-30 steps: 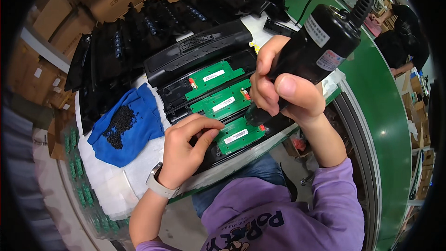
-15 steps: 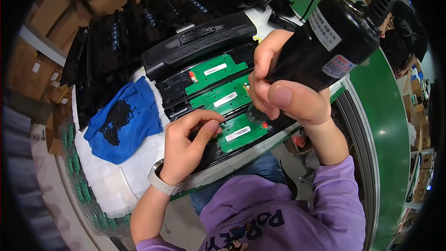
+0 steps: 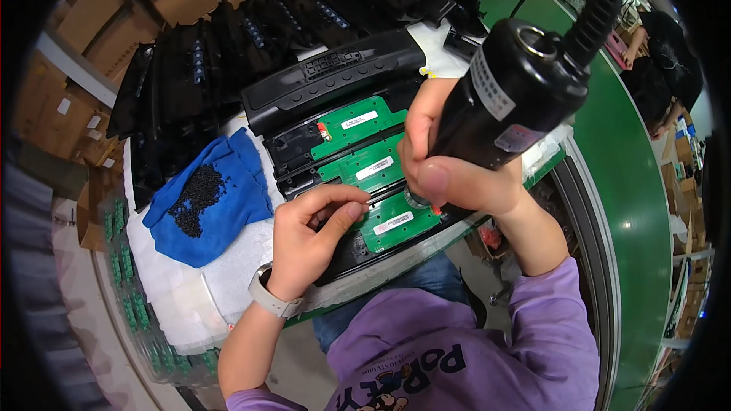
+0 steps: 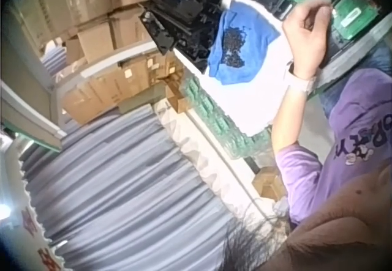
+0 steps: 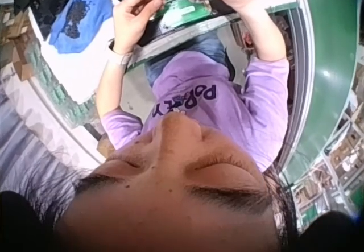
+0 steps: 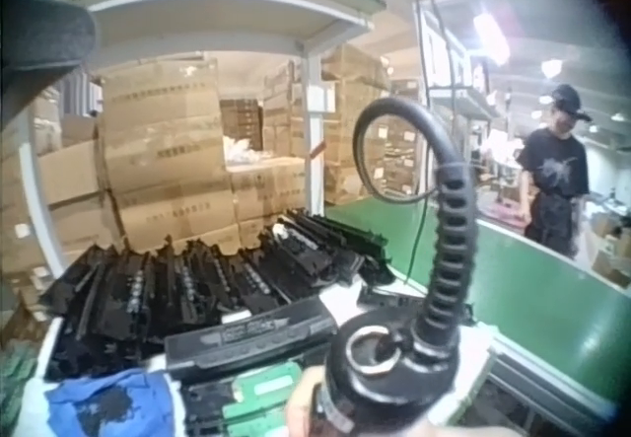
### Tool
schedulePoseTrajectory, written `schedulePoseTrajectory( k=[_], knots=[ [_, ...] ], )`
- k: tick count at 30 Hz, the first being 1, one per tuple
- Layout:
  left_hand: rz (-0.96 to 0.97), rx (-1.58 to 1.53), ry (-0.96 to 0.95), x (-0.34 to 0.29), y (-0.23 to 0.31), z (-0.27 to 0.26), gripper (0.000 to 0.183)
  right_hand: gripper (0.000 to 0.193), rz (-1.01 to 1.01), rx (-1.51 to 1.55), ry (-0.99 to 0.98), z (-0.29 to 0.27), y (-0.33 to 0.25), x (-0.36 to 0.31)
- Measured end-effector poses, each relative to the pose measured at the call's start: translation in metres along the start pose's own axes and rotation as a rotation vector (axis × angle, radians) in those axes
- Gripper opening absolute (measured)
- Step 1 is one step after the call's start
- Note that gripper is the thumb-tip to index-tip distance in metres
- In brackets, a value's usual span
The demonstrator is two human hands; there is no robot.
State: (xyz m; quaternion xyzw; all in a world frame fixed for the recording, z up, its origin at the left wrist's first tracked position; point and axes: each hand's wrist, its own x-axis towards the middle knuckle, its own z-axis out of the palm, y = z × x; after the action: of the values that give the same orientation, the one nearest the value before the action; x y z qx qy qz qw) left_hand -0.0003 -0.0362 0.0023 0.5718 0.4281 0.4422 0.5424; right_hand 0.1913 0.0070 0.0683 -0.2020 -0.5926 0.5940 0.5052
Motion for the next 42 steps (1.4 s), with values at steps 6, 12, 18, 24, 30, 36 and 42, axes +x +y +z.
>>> schedulePoseTrajectory(
  k=[6, 12, 18, 24, 30, 36, 42],
  knots=[
    [0.070, -0.040, 0.133, -0.006, 0.000, 0.004, 0.014, 0.025, -0.096, -0.085, 0.024, 0.008, -0.002, -0.004],
    [0.147, 0.099, 0.180, -0.008, 0.003, -0.004, 0.012, 0.028, -0.342, 0.440, -0.150, -0.009, 0.002, 0.011],
    [0.146, 0.061, 0.139, -0.012, 0.011, -0.009, 0.014, 0.035, -0.413, 0.526, -0.163, -0.014, 0.007, 0.015],
    [0.060, -0.025, 0.117, -0.013, 0.010, -0.011, 0.014, 0.034, -0.382, 0.544, -0.049, -0.006, 0.010, 0.011],
    [0.008, -0.147, 0.101, -0.013, 0.008, -0.015, 0.014, 0.027, -0.350, 0.590, 0.215, 0.008, 0.011, 0.006],
    [0.202, 0.317, 0.129, -0.010, 0.024, -0.032, 0.041, 0.032, -0.040, 0.390, -0.078, 0.005, 0.005, 0.002],
    [0.234, 1.424, 0.633, -0.024, 0.009, -0.117, 0.024, 0.036, -0.005, 0.102, 0.015, 0.027, -0.004, -0.011]
  ],
)
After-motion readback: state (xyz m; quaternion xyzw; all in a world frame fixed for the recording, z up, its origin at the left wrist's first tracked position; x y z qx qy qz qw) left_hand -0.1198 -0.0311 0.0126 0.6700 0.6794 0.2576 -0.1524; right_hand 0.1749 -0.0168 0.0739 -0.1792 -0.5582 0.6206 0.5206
